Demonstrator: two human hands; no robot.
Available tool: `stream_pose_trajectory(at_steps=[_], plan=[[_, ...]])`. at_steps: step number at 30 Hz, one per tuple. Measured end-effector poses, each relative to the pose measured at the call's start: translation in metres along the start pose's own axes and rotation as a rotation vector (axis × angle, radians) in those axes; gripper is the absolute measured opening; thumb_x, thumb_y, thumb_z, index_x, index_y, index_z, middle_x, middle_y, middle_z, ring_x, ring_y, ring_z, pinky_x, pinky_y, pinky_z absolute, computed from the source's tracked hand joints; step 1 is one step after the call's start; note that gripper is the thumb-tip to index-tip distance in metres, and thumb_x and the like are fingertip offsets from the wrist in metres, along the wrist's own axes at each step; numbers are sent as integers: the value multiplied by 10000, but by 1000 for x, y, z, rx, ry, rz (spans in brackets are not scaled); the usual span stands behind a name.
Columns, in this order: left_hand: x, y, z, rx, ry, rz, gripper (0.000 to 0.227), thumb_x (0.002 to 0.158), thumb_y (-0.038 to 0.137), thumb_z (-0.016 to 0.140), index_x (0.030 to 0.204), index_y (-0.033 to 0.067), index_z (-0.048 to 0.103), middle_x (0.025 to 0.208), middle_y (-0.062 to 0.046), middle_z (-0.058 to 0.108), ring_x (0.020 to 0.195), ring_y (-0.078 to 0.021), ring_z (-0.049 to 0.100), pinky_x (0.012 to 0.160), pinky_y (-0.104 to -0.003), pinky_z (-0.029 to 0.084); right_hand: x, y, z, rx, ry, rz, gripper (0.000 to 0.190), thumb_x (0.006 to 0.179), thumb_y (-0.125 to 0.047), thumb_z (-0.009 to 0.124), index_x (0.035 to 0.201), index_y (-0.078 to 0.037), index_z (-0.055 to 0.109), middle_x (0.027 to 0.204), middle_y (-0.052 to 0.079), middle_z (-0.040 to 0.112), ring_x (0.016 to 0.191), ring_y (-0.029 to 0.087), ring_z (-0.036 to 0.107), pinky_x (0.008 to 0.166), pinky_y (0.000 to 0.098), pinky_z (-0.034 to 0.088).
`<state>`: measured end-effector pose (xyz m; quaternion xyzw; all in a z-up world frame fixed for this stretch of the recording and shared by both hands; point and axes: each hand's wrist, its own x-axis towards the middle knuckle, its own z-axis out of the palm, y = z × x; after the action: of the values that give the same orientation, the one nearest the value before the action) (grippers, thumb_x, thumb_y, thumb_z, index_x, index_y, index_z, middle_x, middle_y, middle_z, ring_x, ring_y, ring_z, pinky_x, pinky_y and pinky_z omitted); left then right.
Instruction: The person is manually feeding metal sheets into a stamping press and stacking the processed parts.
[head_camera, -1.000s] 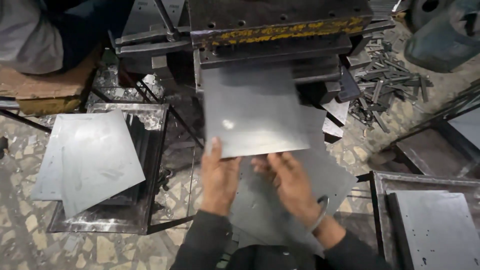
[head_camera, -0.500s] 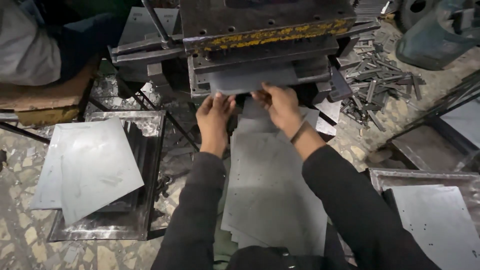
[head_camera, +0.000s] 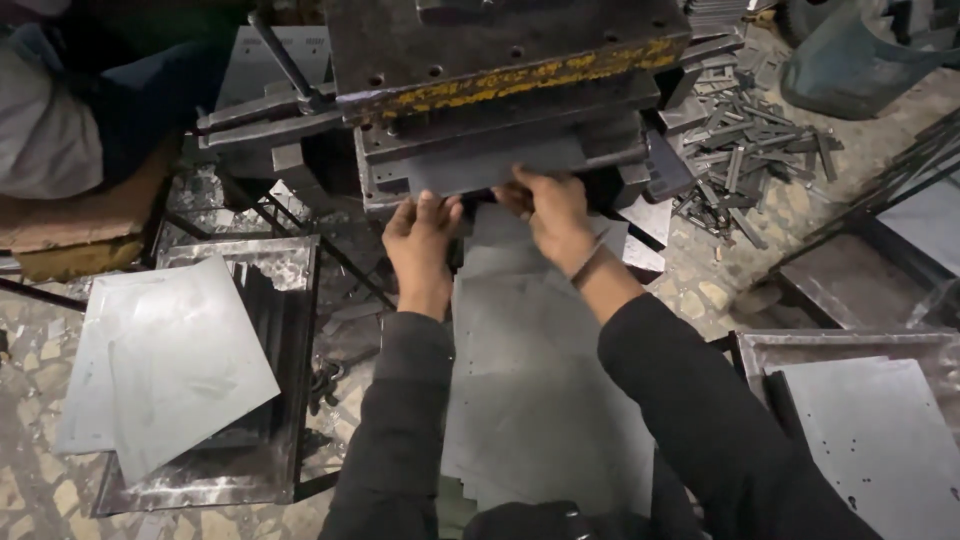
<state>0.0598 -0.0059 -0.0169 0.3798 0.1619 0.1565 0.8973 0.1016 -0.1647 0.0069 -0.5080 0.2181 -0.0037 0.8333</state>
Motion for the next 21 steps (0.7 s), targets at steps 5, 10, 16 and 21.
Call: stream_pose_trajectory(at_steps=[5,10,16,21], plan=[[-12,-2,15,-2,11,-14,602,998,89,662,1393,-258,368,1177,-342,445,940,-525,720,821,-575,673,3,-9,-14,15,-2,-30,198,901,-46,764,917,107,640,802,257,701,702,363,780,546,362,603],[-7,-6,2,84,-107,3,513,1014,155,675,1307,-222,487,1107,-315,557,975,-507,727,814,-541,655,0,-10,-13,92,-5,3,278,894,-30,764,1012,138,577,814,267,662,712,376,762,647,432,676],[-15,1,-2,300,-136,-13,385,1016,374,684,1041,-10,706,1028,-221,767,897,-309,783,757,-400,663,-6,-14,-13,90,-32,11,334,902,-36,762,1090,131,541,871,220,631,765,368,758,685,435,691],[-18,5,-1,351,-106,-20,343,1011,364,677,999,24,728,960,-177,786,791,-229,782,692,-322,669,5,-7,-20,90,-59,11,297,898,-42,777,1044,119,575,845,210,636,742,361,766,659,423,693]])
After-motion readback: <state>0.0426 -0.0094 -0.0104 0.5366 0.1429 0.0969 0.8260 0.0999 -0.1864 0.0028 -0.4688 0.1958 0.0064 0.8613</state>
